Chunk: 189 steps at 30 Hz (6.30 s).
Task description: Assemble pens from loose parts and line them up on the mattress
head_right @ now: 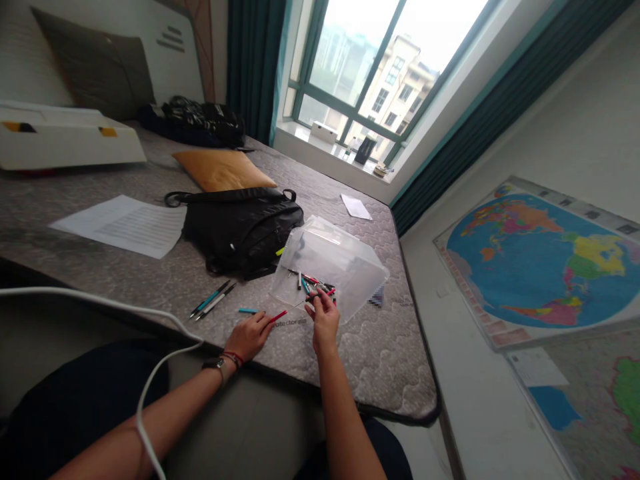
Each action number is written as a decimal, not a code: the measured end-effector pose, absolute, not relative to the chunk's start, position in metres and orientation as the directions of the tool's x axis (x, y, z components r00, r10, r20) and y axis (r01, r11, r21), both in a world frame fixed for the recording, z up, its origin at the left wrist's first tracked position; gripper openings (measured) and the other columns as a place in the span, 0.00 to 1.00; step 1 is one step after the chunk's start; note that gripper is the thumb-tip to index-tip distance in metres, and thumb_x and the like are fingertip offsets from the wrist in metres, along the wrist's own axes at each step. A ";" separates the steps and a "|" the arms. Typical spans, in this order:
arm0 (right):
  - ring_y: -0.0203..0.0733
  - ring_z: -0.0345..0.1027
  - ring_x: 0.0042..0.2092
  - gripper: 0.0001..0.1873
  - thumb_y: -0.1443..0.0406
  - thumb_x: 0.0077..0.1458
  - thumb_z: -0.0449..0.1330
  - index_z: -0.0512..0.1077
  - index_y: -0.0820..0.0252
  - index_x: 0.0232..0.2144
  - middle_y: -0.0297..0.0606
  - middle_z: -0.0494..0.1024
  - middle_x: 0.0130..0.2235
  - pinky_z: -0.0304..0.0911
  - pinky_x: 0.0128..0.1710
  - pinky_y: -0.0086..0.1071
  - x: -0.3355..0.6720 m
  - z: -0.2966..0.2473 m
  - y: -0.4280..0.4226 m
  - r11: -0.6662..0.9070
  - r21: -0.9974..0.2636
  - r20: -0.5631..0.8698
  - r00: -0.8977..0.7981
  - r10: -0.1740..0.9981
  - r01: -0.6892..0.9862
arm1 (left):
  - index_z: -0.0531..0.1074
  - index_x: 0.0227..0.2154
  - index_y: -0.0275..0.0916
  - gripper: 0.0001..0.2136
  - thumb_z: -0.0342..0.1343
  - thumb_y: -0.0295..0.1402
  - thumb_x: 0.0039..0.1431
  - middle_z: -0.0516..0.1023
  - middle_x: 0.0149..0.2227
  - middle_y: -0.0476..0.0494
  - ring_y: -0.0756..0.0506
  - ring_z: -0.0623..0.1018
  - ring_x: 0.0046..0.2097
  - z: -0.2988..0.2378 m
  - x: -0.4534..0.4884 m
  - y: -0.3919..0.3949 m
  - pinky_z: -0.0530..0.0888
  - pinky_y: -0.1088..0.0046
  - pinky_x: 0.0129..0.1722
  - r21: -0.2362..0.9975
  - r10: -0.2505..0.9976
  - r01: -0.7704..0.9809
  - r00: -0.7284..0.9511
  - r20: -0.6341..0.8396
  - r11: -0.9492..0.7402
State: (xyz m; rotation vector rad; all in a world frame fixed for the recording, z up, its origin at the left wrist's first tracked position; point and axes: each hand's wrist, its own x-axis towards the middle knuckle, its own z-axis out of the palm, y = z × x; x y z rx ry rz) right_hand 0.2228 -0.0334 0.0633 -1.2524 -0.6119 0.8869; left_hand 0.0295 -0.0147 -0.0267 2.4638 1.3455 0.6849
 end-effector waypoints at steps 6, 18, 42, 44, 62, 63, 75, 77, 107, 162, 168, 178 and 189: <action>0.45 0.72 0.46 0.25 0.55 0.47 0.67 0.73 0.57 0.47 0.41 0.78 0.46 0.73 0.41 0.38 0.222 0.063 -0.032 0.039 -0.976 -0.083 0.532 0.843 -0.215 | 0.74 0.42 0.43 0.16 0.40 0.40 0.69 0.73 0.37 0.45 0.48 0.74 0.35 -0.028 0.030 -0.014 0.66 0.72 0.35 0.434 0.838 0.718 0.467 0.280 -0.545; 0.44 0.73 0.43 0.22 0.57 0.46 0.68 0.75 0.60 0.43 0.42 0.79 0.42 0.73 0.39 0.36 0.200 0.044 -0.035 -0.036 -0.989 -0.098 0.448 0.889 -0.145 | 0.73 0.41 0.43 0.15 0.41 0.39 0.69 0.73 0.37 0.44 0.47 0.74 0.36 -0.023 0.030 -0.015 0.66 0.71 0.35 0.456 0.832 0.697 0.471 0.292 -0.554; 0.44 0.76 0.37 0.21 0.52 0.43 0.69 0.70 0.61 0.32 0.37 0.78 0.31 0.73 0.32 0.33 0.173 0.023 -0.032 0.028 -0.979 -0.072 0.470 0.880 -0.203 | 0.72 0.40 0.41 0.14 0.40 0.35 0.69 0.76 0.38 0.43 0.46 0.75 0.38 -0.023 0.028 -0.015 0.67 0.70 0.38 0.439 0.821 0.694 0.493 0.289 -0.571; 0.43 0.76 0.36 0.22 0.52 0.42 0.69 0.68 0.60 0.31 0.36 0.78 0.29 0.73 0.33 0.33 0.171 0.023 -0.029 0.025 -0.975 -0.084 0.468 0.880 -0.222 | 0.72 0.40 0.41 0.14 0.40 0.35 0.69 0.76 0.38 0.43 0.46 0.75 0.38 -0.023 0.028 -0.015 0.67 0.70 0.38 0.434 0.819 0.695 0.496 0.288 -0.573; 0.40 0.72 0.26 0.24 0.52 0.35 0.71 0.66 0.60 0.26 0.29 0.72 0.21 0.69 0.25 0.31 0.161 0.008 0.007 -0.012 -0.970 -0.150 0.559 0.816 -0.243 | 0.72 0.37 0.39 0.15 0.40 0.36 0.69 0.77 0.36 0.42 0.45 0.75 0.37 -0.021 0.027 -0.014 0.66 0.71 0.36 0.443 0.831 0.703 0.482 0.278 -0.556; 0.40 0.72 0.26 0.25 0.52 0.34 0.72 0.65 0.59 0.26 0.28 0.71 0.20 0.69 0.25 0.31 0.161 0.007 0.007 -0.007 -0.965 -0.162 0.573 0.803 -0.263 | 0.72 0.37 0.39 0.15 0.40 0.36 0.69 0.77 0.36 0.42 0.45 0.75 0.37 -0.021 0.027 -0.014 0.66 0.71 0.36 0.442 0.832 0.706 0.479 0.278 -0.554; 0.47 0.76 0.39 0.23 0.51 0.40 0.70 0.72 0.61 0.33 0.40 0.80 0.33 0.72 0.36 0.36 0.178 0.020 -0.016 -0.033 -0.943 -0.171 0.398 0.901 -0.332 | 0.71 0.35 0.40 0.13 0.42 0.35 0.68 0.77 0.32 0.44 0.46 0.75 0.36 -0.027 0.029 -0.012 0.65 0.72 0.36 0.425 0.815 0.696 0.479 0.325 -0.578; 0.48 0.75 0.44 0.25 0.51 0.44 0.68 0.74 0.60 0.40 0.44 0.81 0.39 0.72 0.38 0.37 0.184 0.027 -0.021 -0.067 -0.937 -0.180 0.309 0.934 -0.343 | 0.71 0.35 0.41 0.13 0.42 0.35 0.68 0.77 0.32 0.44 0.46 0.75 0.36 -0.027 0.028 -0.013 0.65 0.72 0.36 0.423 0.816 0.698 0.475 0.330 -0.578; 0.40 0.74 0.33 0.22 0.57 0.35 0.74 0.69 0.60 0.29 0.32 0.76 0.27 0.72 0.30 0.31 0.177 0.012 -0.015 -0.002 -0.906 -0.248 0.526 0.814 -0.424 | 0.70 0.34 0.41 0.13 0.42 0.36 0.67 0.77 0.31 0.43 0.44 0.75 0.35 -0.030 0.029 -0.012 0.66 0.70 0.35 0.411 0.812 0.702 0.477 0.336 -0.582; 0.39 0.75 0.36 0.37 0.66 0.36 0.73 0.66 0.54 0.50 0.36 0.79 0.38 0.71 0.39 0.36 0.216 -0.010 -0.067 -0.148 -0.779 -0.373 0.261 0.890 -0.609 | 0.69 0.25 0.40 0.17 0.39 0.32 0.67 0.73 0.26 0.44 0.46 0.73 0.31 -0.037 0.022 -0.008 0.62 0.70 0.31 0.390 0.807 0.706 0.516 0.287 -0.591; 0.38 0.74 0.30 0.21 0.64 0.35 0.74 0.73 0.61 0.34 0.37 0.78 0.31 0.71 0.29 0.31 0.237 -0.005 -0.061 -0.311 -0.849 -0.441 0.248 0.863 -0.427 | 0.69 0.26 0.40 0.18 0.39 0.34 0.68 0.73 0.26 0.43 0.45 0.73 0.31 -0.038 0.024 -0.009 0.62 0.71 0.32 0.376 0.812 0.720 0.515 0.274 -0.584; 0.41 0.73 0.30 0.13 0.63 0.36 0.71 0.74 0.62 0.26 0.37 0.78 0.29 0.69 0.32 0.34 0.276 -0.008 -0.074 -0.225 -0.957 -0.282 0.415 0.865 -0.181 | 0.70 0.40 0.41 0.11 0.45 0.39 0.67 0.79 0.33 0.43 0.43 0.78 0.35 -0.029 0.029 -0.012 0.64 0.72 0.32 0.498 0.868 0.711 0.416 0.272 -0.496; 0.48 0.66 0.44 0.09 0.68 0.49 0.60 0.75 0.58 0.36 0.43 0.76 0.39 0.60 0.49 0.40 0.279 -0.023 -0.117 -0.085 -0.693 0.299 0.393 0.870 0.716 | 0.72 0.43 0.40 0.10 0.48 0.36 0.64 0.80 0.37 0.41 0.43 0.79 0.37 -0.032 0.029 -0.011 0.69 0.71 0.35 0.587 0.894 0.674 0.348 0.283 -0.449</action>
